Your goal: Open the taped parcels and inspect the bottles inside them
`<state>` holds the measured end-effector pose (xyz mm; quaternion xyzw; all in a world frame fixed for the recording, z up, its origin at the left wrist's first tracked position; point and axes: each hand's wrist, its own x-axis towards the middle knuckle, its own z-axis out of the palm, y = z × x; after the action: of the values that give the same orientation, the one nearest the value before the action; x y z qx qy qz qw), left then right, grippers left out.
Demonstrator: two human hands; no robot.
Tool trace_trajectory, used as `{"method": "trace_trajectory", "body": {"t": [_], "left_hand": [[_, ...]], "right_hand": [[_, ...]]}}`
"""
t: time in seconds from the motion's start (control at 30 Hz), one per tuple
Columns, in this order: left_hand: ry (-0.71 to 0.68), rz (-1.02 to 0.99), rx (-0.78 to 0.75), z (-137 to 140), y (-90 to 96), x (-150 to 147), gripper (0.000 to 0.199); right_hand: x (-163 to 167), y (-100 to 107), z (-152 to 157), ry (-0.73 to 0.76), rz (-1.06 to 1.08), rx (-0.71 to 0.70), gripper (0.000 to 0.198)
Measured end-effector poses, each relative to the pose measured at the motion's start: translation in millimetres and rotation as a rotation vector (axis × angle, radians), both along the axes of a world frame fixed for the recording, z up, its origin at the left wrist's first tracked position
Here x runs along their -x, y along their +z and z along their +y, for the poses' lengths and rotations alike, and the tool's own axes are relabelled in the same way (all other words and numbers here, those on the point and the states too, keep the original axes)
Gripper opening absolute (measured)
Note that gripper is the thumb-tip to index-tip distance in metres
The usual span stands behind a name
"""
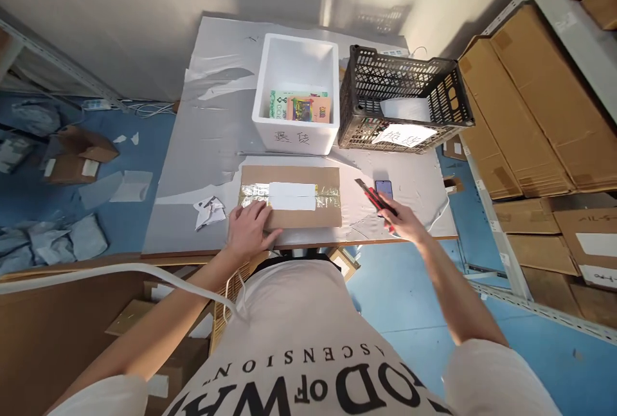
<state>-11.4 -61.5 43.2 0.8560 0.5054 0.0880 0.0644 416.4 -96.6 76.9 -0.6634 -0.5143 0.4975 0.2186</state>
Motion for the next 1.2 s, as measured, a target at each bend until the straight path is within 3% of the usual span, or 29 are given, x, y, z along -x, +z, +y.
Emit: {"method": "trace_trajectory", "body": {"t": [0.13, 0.23, 0.4, 0.8, 0.97, 1.2], "left_hand": [[-0.055, 0.034, 0.012, 17.5, 4.1, -19.0, 0.099], [-0.070, 0.095, 0.054, 29.7, -0.2, -30.5, 0.115], [-0.067, 0.122, 0.086, 33.9, -4.5, -34.9, 0.115], [-0.010, 0.060, 0.121, 32.0, -6.7, -34.1, 0.117], [-0.004, 0.054, 0.114, 32.7, -7.7, -33.8, 0.118], [0.001, 0.060, 0.134, 35.3, -7.7, -34.3, 0.118]], "right_hand": [[44.0, -42.6, -10.3, -0.200, 0.304, 0.017, 0.080], [64.9, -51.2, -12.0, -0.247, 0.391, 0.007, 0.082], [63.2, -48.4, -13.5, -0.244, 0.452, 0.043, 0.078], [27.8, -36.3, -5.2, -0.004, 0.381, 0.162, 0.070], [19.0, -29.4, -22.2, 0.096, 0.370, 0.234, 0.069], [11.1, -27.1, -50.4, 0.111, 0.409, 0.304, 0.070]]}}
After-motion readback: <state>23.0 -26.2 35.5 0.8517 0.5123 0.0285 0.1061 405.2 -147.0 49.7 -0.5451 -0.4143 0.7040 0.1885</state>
